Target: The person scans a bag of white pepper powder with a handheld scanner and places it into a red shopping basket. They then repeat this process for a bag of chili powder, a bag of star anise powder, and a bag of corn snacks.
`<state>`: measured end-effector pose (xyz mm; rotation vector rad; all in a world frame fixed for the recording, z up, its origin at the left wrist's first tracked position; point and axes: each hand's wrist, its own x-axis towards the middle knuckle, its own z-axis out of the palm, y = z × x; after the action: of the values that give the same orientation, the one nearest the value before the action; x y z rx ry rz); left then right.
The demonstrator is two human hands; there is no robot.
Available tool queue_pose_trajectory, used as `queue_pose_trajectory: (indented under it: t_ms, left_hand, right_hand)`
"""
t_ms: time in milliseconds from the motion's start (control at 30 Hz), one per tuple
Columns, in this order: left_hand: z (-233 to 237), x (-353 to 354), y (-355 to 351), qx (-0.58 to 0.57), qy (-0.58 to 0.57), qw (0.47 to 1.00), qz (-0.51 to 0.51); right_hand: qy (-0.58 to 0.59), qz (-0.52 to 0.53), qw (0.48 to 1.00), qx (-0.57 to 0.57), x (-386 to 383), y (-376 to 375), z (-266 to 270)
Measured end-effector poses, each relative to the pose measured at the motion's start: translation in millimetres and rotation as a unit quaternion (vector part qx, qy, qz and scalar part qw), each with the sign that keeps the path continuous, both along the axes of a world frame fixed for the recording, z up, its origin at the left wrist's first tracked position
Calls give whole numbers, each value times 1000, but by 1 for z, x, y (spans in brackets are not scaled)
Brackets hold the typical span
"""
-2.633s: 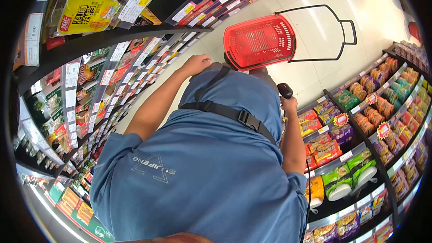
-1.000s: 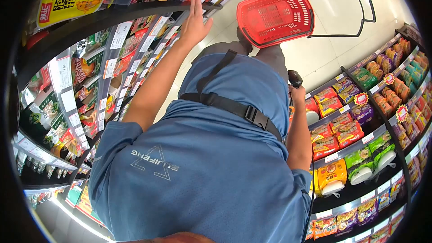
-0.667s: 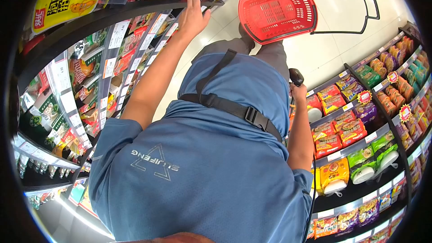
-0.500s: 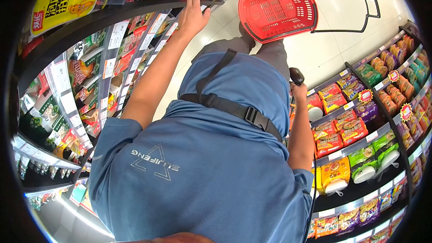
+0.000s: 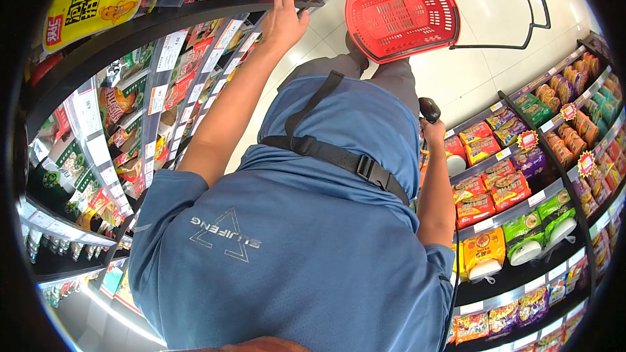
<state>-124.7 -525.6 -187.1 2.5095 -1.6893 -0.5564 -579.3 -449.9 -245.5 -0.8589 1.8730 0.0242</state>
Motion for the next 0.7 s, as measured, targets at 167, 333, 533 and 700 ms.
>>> queue_pose_trajectory:
  t_ms: [167,333,533,700]
  left_hand:
    - [1,-3,-2,9,9,1000,13]
    - [-4,-3,-1,-13,12,1000,9]
    - [-4,-6,-4,-29,18,999,16]
    - [2,-7,-8,5,27,999,22]
  right_hand:
    - [3,12,1000,-3,1,-3,1]
    - [10,8,1000,4,2,-6,1]
    - [2,14,1000,4,5,-12,6]
    - [17,29,999,-7,8,-17,9]
